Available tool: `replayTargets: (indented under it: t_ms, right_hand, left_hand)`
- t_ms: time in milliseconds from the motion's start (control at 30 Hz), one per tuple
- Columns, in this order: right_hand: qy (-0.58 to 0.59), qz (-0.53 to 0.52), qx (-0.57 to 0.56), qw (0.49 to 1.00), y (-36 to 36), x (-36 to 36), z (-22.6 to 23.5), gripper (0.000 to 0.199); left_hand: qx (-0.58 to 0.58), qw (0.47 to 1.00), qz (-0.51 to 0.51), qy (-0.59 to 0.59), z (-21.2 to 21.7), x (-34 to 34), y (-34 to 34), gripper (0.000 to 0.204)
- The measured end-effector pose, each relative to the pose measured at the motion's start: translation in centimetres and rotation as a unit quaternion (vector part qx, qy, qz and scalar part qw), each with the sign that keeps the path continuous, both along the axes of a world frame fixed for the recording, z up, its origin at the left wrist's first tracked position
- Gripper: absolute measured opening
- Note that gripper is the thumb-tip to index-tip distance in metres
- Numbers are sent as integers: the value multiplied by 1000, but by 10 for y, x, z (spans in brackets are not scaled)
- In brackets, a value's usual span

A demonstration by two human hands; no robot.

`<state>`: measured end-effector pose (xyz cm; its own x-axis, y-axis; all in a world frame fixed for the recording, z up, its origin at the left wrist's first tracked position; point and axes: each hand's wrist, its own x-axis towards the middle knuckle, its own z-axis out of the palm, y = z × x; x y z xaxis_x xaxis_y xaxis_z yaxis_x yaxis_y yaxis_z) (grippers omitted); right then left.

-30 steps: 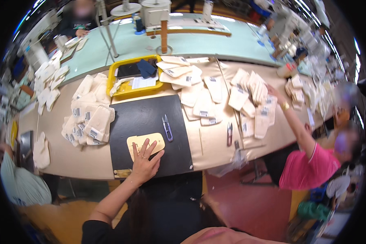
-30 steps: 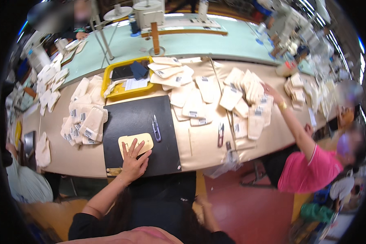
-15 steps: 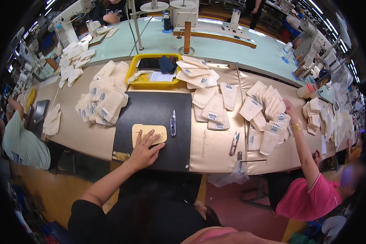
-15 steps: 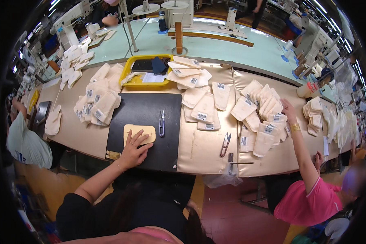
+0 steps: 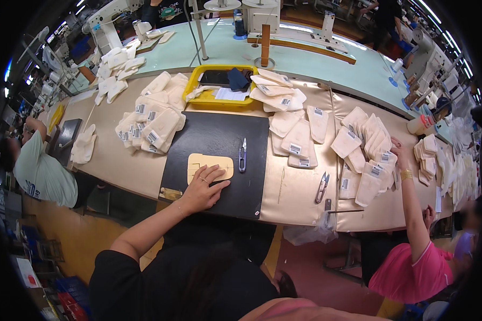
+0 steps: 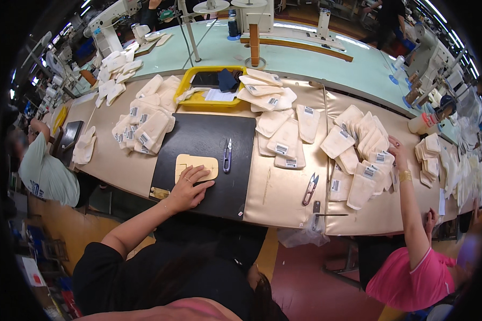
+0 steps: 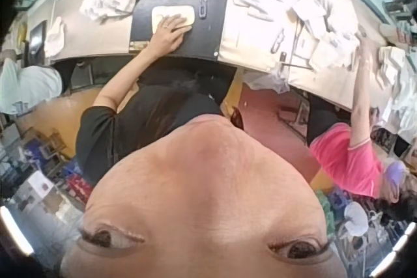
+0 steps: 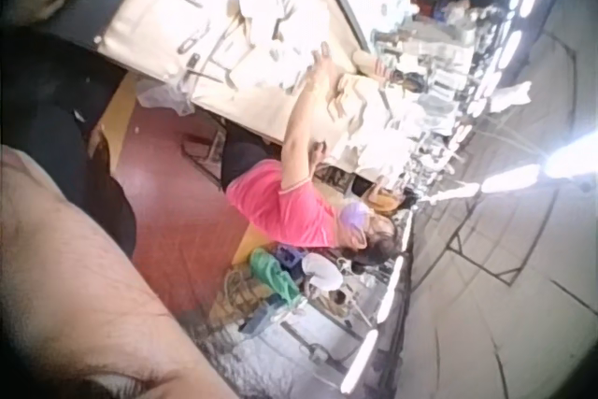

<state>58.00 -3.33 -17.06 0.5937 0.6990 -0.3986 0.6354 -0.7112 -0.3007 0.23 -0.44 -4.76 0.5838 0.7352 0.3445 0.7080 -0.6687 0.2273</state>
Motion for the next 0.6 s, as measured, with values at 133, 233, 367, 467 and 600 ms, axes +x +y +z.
replayTargets:
  t_ms: [133, 233, 367, 467, 600]
  right_hand:
    - [8, -16, 11, 1000, 3, 2, -3, 26]
    - [19, -30, 29, 999, -5, 1, -11, 26]
    - [45, -43, 53, 997, -55, -29, -49, 27]
    - [121, -69, 50, 989, -128, -87, -98, 27]
    - [320, -120, -18, 940, -205, -176, -157, 28]
  left_hand:
    - [-14, 1000, 0, 3, 1, 1, 0, 47]
    - [-15, 1000, 1, 9, 3, 1, 1, 47]
    - [-11, 1000, 1, 8, 3, 2, 0, 47]
    - [-16, 1000, 1, 4, 4, 2, 1, 46]
    - [-8, 1000, -5, 5, 6, 2, 1, 46]
